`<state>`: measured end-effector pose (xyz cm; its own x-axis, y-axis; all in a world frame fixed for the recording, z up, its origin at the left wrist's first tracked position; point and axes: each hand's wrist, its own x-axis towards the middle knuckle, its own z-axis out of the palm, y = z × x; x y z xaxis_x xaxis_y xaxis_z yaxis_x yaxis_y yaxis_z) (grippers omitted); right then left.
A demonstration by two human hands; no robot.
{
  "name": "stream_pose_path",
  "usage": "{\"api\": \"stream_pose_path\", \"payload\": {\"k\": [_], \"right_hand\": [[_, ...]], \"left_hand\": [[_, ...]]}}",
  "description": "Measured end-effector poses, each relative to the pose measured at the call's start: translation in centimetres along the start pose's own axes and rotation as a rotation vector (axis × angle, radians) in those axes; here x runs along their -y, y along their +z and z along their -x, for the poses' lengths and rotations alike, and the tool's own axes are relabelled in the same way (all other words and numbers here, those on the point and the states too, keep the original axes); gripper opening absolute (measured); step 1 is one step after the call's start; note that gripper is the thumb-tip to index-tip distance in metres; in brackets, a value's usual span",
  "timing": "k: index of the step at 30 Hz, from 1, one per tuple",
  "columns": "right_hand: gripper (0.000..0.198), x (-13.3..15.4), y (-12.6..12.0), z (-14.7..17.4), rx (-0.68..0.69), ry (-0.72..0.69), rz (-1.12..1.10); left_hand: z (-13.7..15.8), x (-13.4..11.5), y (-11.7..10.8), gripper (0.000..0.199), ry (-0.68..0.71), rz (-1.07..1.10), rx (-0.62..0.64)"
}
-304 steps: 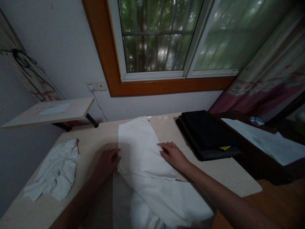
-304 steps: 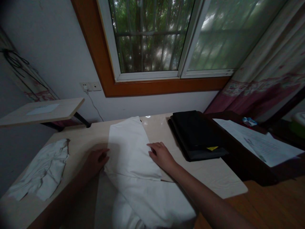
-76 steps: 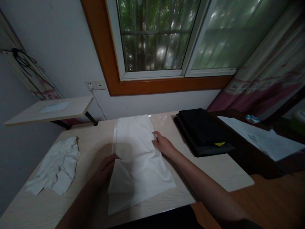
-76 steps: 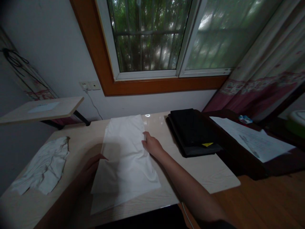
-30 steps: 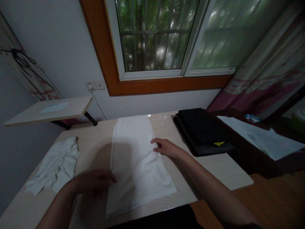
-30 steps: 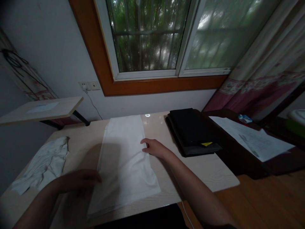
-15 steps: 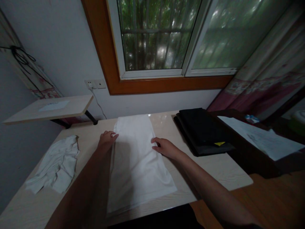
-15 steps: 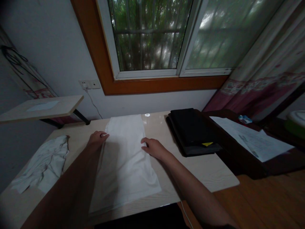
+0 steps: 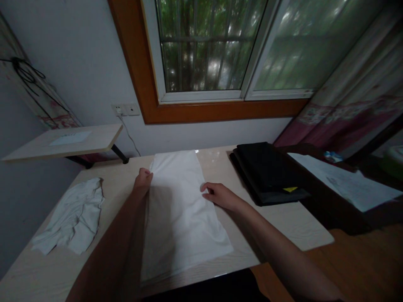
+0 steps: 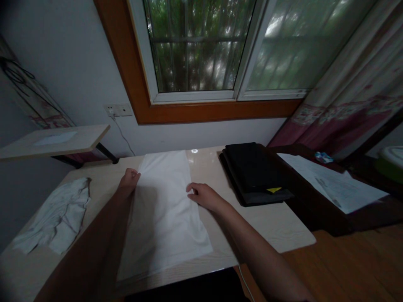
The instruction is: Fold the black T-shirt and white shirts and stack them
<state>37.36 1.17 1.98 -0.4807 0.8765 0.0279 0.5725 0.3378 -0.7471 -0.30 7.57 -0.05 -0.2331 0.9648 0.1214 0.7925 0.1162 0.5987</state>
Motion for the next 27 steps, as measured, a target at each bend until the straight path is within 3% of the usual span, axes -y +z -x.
{"api": "stream_pose_path", "payload": {"k": [7, 10, 13, 16, 18, 22, 27], "right_hand": [[0.025, 0.6, 0.6, -0.1, 0.071, -0.019, 0.138], [0.025, 1.1, 0.5, -0.3, 0.067, -0.027, 0.195], [0.023, 1.7, 0.5, -0.6, -0.032, -0.075, 0.317], [0.033, 2.0, 1.0, -1.1, -0.163, -0.119, 0.434], [0.039, 1.9, 1.5, -1.5, -0.160, -0.147, 0.489], [0.046, 1.2, 2.8, -2.3, -0.108, -0.159, 0.581], [0.045, 0.6, 3.1, -3.5, -0.143, -0.137, 0.604]], "left_hand": [[1.0, 0.3, -0.8, 0.038, -0.006, -0.045, 0.016], [1.6, 0.3, -0.7, 0.039, 0.117, -0.161, -0.025], [2.0, 0.9, -0.1, 0.038, 0.294, -0.284, -0.094], [2.0, 1.9, 0.6, 0.039, 0.376, -0.352, -0.142], [1.9, 2.4, 0.8, 0.041, 0.412, -0.381, -0.134], [1.4, 2.3, 0.6, 0.043, 0.410, -0.425, -0.116], [0.6, 1.5, 0.4, 0.043, 0.353, -0.445, -0.112]]}}
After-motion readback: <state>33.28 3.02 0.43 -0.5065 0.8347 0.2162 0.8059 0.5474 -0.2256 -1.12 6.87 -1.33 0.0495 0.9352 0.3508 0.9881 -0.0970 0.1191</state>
